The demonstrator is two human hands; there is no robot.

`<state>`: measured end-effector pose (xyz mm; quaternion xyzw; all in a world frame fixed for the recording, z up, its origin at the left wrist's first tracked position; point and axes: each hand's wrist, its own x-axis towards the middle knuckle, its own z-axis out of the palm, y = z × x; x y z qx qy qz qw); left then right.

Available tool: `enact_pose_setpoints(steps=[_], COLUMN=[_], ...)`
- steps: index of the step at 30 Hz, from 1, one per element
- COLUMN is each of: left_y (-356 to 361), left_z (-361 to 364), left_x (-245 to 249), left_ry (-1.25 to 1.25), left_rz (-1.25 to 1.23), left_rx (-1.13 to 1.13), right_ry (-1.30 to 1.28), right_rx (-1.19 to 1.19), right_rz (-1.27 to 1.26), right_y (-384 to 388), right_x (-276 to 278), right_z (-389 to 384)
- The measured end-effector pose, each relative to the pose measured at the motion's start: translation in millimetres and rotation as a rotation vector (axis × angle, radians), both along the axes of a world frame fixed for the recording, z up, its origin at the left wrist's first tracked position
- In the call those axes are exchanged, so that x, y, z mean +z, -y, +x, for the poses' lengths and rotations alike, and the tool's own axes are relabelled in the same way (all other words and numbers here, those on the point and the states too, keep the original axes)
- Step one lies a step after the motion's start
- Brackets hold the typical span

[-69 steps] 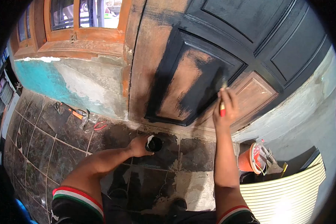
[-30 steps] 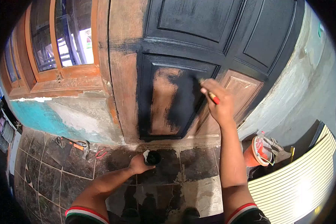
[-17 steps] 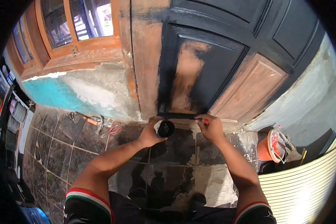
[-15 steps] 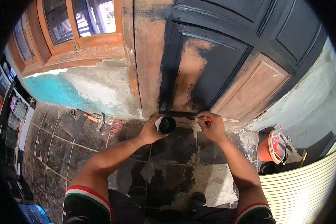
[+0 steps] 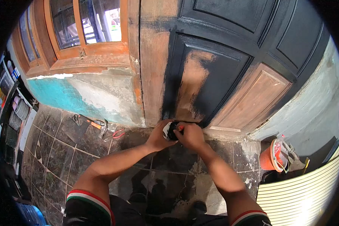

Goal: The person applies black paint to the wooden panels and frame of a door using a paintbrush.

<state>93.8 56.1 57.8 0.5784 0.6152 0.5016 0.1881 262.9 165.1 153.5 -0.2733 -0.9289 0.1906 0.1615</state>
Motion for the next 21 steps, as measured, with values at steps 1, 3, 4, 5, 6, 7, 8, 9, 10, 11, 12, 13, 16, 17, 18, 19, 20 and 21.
enact_pose_setpoints(steps=[1,3,4,5,6,7,8,9,10,11,12,13,16,17,18,19,20,21], left_y=[-2,-4,-3,-2,-2,-2,-3,-10,-19,-23,-24,-26,-25,-25,-25,-24,-23,-24], left_z=[1,2,3,5,8,10,10,6,3,1,1,0,-2,-4,-7,-8,-10,-13], left_x=[-2,3,10,15,18,21,23,14,3,-10,-12,-15,-12,-8,-9,-11,-13,-19], left_ry=[0.042,-0.025,-0.066,-0.104,-0.106,-0.109,-0.117,-0.037,0.045,0.106,0.166,0.201,0.215,0.201,0.212,0.223,0.236,0.229], left_rz=[-0.003,0.019,0.021,0.021,0.030,0.038,0.047,0.066,0.083,0.094,0.106,0.114,0.131,0.138,0.126,0.115,0.105,0.090], left_rx=[-0.015,-0.004,0.004,0.012,0.026,0.039,0.051,0.028,0.004,0.001,-0.001,0.018,0.069,0.085,0.097,0.108,0.117,0.119], right_ry=[0.042,-0.083,-0.141,-0.109,-0.074,-0.041,-0.098,-0.158,-0.217,-0.257,-0.294,-0.330,-0.377,-0.429,-0.481,-0.533,-0.535,-0.589], right_rx=[-0.004,0.027,0.044,0.047,0.050,0.052,0.068,0.084,0.101,0.115,0.132,0.151,0.057,0.074,0.089,0.104,0.087,0.060], right_rz=[-0.008,0.002,0.006,0.011,0.014,0.016,0.006,-0.003,-0.014,-0.007,-0.002,0.003,-0.116,-0.073,-0.030,0.015,0.115,0.180], right_y=[2,6,7,6,7,7,7,5,4,3,1,1,5,4,2,-2,-5,-10], right_x=[3,5,6,9,12,15,16,19,21,25,29,34,54,62,69,78,89,99], right_z=[-1,0,0,-1,-1,0,2,4,7,10,13,17,23,23,24,25,27,28])
